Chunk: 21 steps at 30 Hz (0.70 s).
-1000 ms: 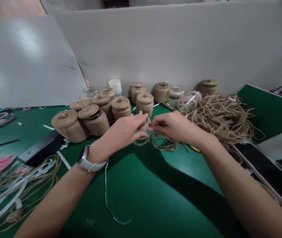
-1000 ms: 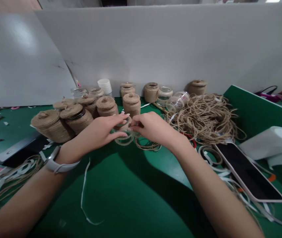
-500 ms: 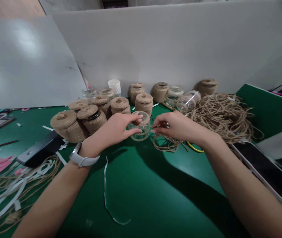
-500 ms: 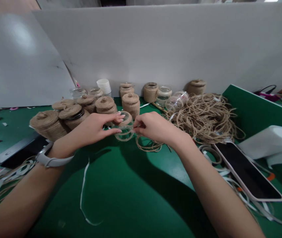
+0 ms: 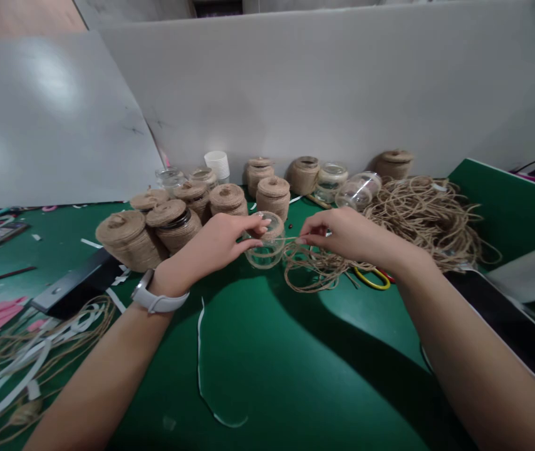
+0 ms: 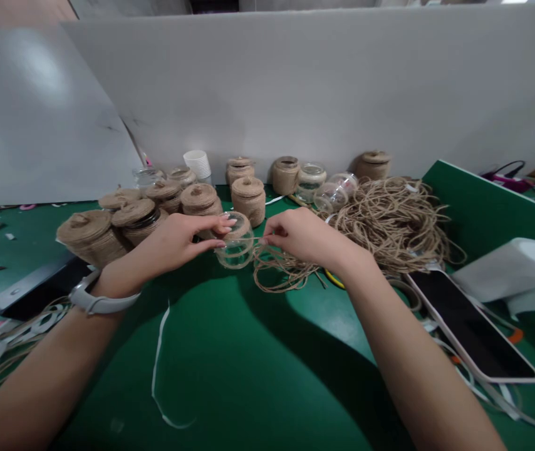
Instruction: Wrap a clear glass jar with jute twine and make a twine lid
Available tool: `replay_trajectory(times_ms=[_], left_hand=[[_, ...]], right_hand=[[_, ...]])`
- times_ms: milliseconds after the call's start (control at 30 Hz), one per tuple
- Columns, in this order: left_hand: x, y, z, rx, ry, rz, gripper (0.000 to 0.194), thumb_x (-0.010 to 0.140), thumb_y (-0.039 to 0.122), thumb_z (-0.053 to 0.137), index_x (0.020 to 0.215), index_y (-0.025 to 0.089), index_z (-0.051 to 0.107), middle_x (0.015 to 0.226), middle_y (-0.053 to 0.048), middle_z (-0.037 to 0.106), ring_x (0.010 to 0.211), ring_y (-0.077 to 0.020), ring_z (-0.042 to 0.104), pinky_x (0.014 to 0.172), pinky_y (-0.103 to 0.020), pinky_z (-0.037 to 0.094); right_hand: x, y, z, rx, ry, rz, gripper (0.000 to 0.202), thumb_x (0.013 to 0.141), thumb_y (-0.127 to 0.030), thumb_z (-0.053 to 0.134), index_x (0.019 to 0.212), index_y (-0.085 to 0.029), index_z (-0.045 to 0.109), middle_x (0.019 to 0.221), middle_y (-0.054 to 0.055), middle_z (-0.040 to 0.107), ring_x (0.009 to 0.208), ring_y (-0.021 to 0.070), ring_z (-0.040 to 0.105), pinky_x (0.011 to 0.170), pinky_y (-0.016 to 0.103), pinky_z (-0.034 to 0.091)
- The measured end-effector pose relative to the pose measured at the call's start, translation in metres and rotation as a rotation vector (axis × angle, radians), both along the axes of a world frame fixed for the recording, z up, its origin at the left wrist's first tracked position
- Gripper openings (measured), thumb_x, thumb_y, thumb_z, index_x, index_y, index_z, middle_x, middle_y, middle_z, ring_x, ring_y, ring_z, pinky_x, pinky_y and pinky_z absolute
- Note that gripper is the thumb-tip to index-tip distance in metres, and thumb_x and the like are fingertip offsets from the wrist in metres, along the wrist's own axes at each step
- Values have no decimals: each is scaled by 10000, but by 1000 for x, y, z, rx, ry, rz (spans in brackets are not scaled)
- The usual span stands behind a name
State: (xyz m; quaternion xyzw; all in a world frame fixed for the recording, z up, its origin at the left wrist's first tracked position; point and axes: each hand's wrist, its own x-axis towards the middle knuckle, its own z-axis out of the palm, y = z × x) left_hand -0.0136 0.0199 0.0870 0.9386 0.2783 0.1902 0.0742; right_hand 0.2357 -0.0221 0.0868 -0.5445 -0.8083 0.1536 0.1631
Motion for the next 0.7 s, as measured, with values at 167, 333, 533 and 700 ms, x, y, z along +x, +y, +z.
replay_trajectory(times_ms=[167,333,533,700], left_hand=[[0,1,-2,24,-1,-2,316,875,250,651,1186,194,639,1079,-57,743,988,-224,699,841,-277,495],[-1,2,-1,5,-8,-4,310,883,276,639,1182,192,644,1074,-56,745,985,-230,701,842,-284,498],[-1,1,1,-30,-24,-5,319,883,294,636,1182,184,646,1105,-60,737,1012,-239,691,863,-296,498],[-1,2,3,-57,-17,-2,310,867,283,660,1160,183,664,1096,-53,740,954,-223,704,841,-280,500]], right_hand=[[4,4,-2,77,38,-71,150,856,-336,633,802,-237,732,643,-16,627,583,131,545,561,267,360],[7,6,-3,-62,200,-10,149,777,-338,710,700,-214,681,813,23,696,750,173,624,646,292,429],[5,-1,4,-449,599,244,301,815,-479,656,736,-204,560,660,-18,628,602,119,580,592,265,456],[9,3,1,-320,496,133,361,837,-551,611,765,-198,602,591,-57,468,507,75,391,482,236,301]])
